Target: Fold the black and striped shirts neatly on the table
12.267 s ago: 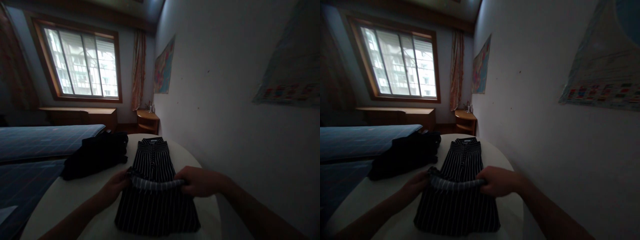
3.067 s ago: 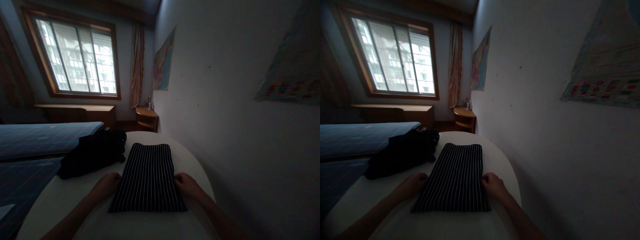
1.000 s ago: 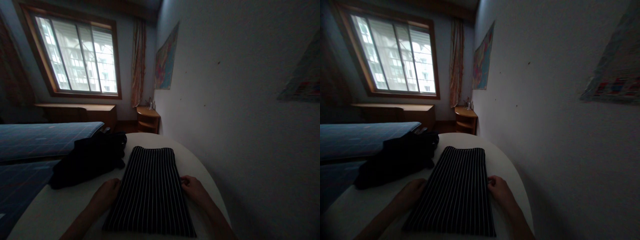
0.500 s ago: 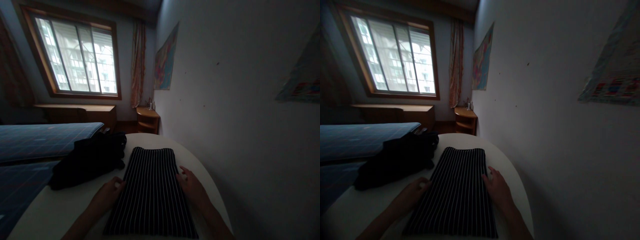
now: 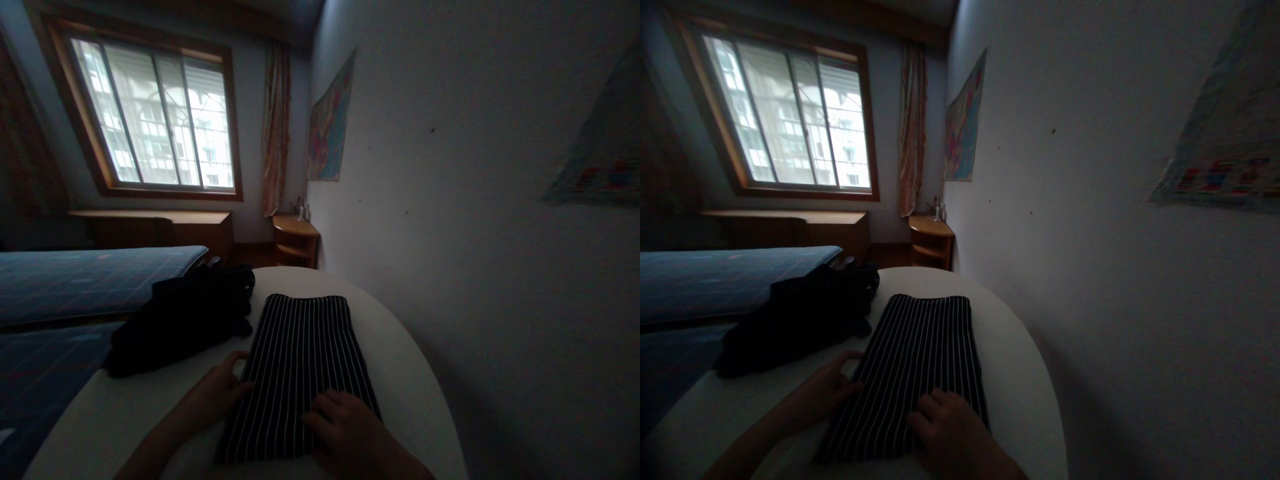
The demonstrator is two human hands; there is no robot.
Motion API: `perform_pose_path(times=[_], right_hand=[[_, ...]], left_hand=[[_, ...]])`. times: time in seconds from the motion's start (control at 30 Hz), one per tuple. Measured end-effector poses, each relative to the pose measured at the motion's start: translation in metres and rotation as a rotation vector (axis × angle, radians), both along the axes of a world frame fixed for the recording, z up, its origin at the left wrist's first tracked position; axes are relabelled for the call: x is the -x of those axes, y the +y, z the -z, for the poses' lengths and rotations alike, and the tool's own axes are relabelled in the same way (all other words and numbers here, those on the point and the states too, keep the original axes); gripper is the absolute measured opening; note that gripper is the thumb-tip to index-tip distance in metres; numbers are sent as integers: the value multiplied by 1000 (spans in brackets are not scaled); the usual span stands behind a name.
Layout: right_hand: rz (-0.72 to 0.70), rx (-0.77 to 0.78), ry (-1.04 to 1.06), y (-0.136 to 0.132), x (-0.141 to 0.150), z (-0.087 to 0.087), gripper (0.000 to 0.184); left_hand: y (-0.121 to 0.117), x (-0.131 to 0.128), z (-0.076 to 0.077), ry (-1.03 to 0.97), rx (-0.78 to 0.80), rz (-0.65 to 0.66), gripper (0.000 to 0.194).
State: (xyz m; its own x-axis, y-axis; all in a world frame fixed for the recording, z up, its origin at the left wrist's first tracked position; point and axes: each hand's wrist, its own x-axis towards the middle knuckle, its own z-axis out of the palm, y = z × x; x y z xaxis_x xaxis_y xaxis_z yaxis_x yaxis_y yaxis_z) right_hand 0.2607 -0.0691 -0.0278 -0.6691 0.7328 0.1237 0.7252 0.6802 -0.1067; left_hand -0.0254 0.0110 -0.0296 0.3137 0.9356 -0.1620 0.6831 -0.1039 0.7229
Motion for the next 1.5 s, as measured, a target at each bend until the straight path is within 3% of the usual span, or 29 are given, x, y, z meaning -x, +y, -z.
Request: perform_pose_path(times=[0.1,0.2,0.3,0.37,0.5,0.57,0.7,0.8,0.9,1.03,1.1,1.17,1.27,1.4,1.5], right_hand=[[-70,-164,-69,-2,1,17,9],[-133,-261,-57,-8,1,26,10],[-126,-223,25,-17,-6,23,17],[40,-134,127,-22,-18,14,23],[615,11,294,-31,-49,0,37],[741,129,334,-36,-62,0,45],[625,335,426,-42,-72,8,48],[603,330,481,-42,-72,12,41],[642,294,456,-39,-70,11,36],[611,146,304,-35,-56,2,36],[485,136,244,-31,-43,-4,46],[291,194,198,-25,-29,-8,57],[145,309,152,-13,-14,-9,67],[221,394,137,-1,-10,-6,70],[263,340,139,5,-9,-10,69]], left_hand=[[-3,2,-2,-71,103,-6,72],[-7,6,-5,-94,214,9,88],[-10,9,-6,-106,291,79,98],[-13,10,-8,-101,318,104,101],[-25,9,-13,-68,309,90,103],[-32,10,-10,-64,295,83,102],[-43,16,12,-97,257,56,96],[-45,21,29,-159,194,23,87],[-45,23,30,-69,109,19,77],[-50,7,18,204,-244,-52,59],[-53,-9,17,250,-463,34,54],[-53,-28,21,285,-588,211,56],[-49,-50,33,366,-534,331,57],[-41,-62,40,438,-404,289,60],[-36,-66,36,436,-423,288,61]])
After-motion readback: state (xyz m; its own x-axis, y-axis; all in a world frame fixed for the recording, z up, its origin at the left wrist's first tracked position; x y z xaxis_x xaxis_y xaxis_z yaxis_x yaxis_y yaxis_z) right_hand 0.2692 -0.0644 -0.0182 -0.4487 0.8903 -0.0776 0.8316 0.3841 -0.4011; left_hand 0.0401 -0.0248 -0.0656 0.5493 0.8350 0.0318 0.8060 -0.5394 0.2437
